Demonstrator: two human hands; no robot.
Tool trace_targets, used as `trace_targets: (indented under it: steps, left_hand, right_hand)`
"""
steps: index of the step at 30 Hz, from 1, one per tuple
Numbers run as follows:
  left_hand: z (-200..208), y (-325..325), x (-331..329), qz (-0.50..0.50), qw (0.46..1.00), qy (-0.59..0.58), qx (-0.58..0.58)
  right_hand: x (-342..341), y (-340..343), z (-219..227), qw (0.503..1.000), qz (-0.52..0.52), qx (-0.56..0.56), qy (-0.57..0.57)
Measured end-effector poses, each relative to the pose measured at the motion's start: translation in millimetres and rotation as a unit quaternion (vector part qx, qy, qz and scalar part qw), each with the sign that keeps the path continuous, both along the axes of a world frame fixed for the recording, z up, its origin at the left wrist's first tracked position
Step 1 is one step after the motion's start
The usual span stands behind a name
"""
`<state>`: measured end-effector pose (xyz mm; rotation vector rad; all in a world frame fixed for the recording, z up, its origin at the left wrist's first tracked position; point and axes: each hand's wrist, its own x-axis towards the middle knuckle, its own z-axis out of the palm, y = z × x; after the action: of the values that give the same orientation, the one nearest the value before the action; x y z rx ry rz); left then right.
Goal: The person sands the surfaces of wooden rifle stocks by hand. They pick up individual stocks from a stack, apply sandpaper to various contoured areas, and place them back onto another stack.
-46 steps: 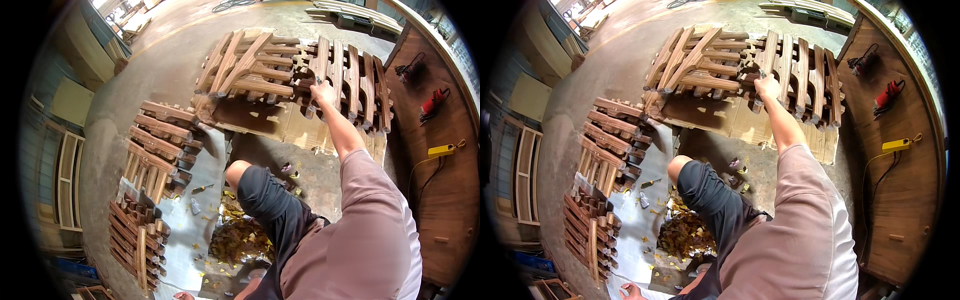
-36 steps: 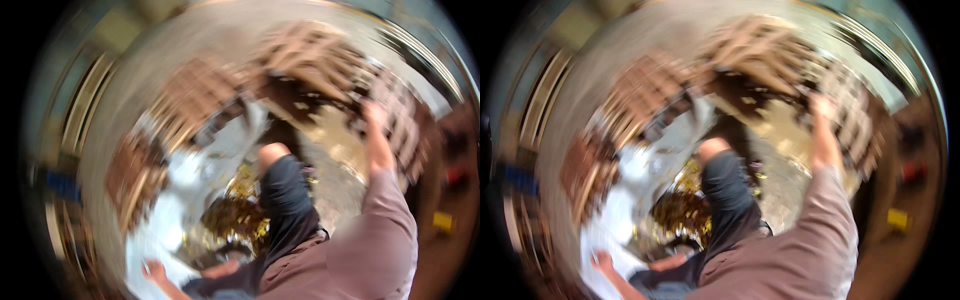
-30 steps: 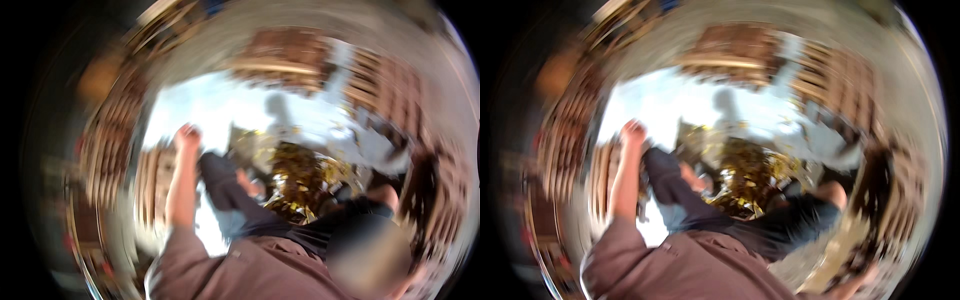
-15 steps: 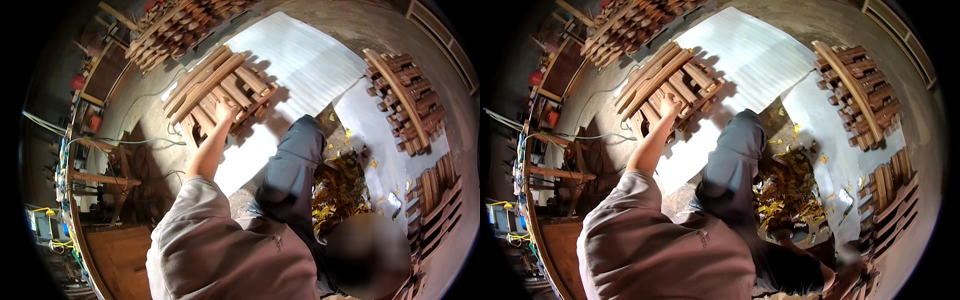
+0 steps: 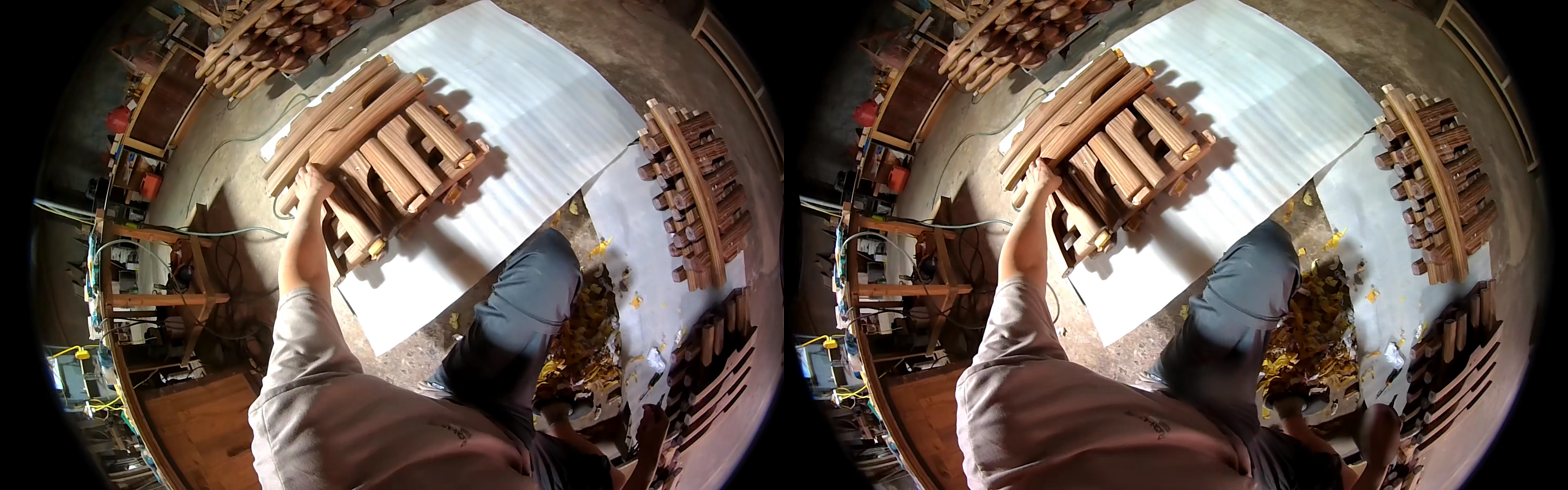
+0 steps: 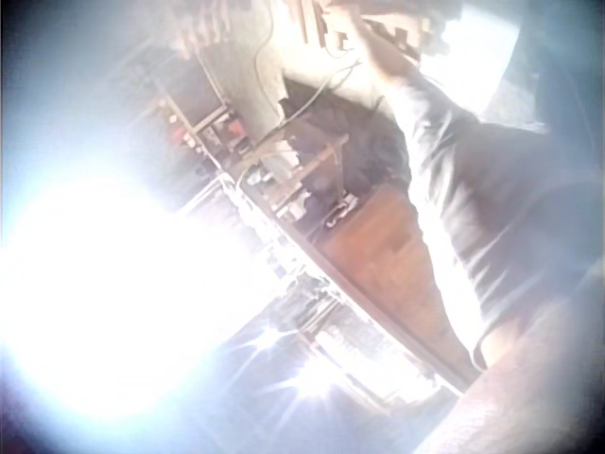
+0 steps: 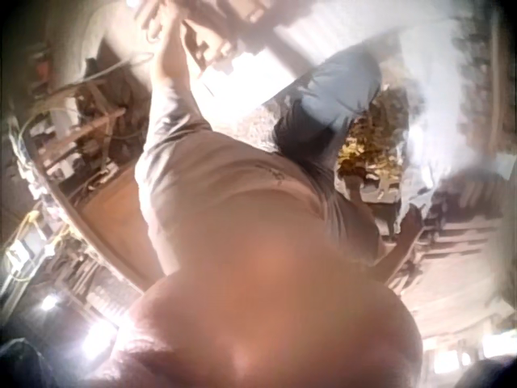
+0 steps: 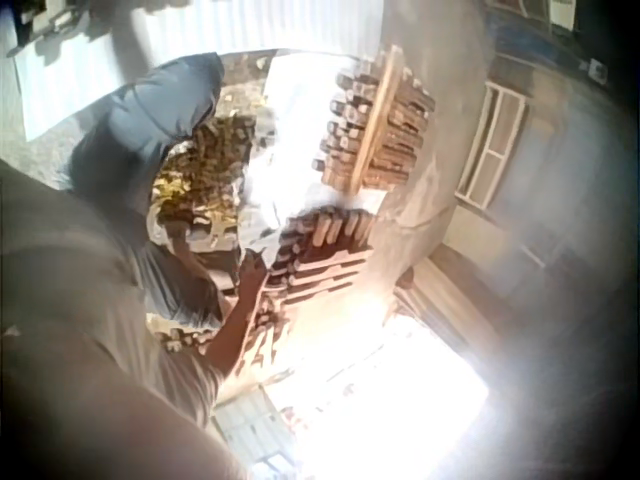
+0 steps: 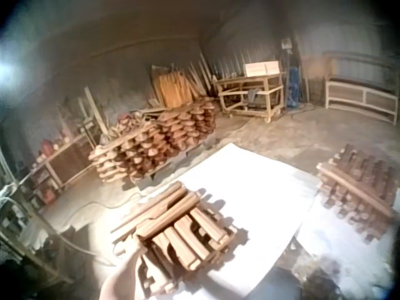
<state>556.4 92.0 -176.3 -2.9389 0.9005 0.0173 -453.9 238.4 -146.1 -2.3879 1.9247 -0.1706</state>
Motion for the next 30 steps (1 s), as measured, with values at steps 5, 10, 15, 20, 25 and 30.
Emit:
trace_targets:
  steps: [5,10,15,20,25,30]
  left_hand:
    - [9.6,1.8,12.2,-0.017,0.996,0.047,0.08]
    - [-6.7,23.2,-32.4,-0.108,0.994,-0.001,-0.011]
    - [25.3,28.9,-79.8,-0.111,0.954,0.179,-0.213]
    - [88.3,27.0,-140.6,-0.062,0.702,0.606,-0.369]
    - [182.6,21.8,-235.0,-0.199,0.457,0.763,-0.411]
    - [227.0,-34.9,-352.7,-0.224,0.311,0.837,-0.391]
  right_hand:
    - [17.7,-1.1,-2.2,0.955,-0.088,0.199,-0.204]
    - [16.5,14.7,-42.1,0.907,-0.17,0.274,-0.271]
    - [37.7,30.5,-54.5,0.899,-0.177,0.277,-0.29]
    - [68.3,20.5,-47.1,0.883,-0.196,0.262,-0.336]
    - [157.7,-0.8,43.0,0.751,-0.29,0.263,-0.531]
    - [193.6,-10.5,79.8,0.675,-0.25,0.189,-0.668]
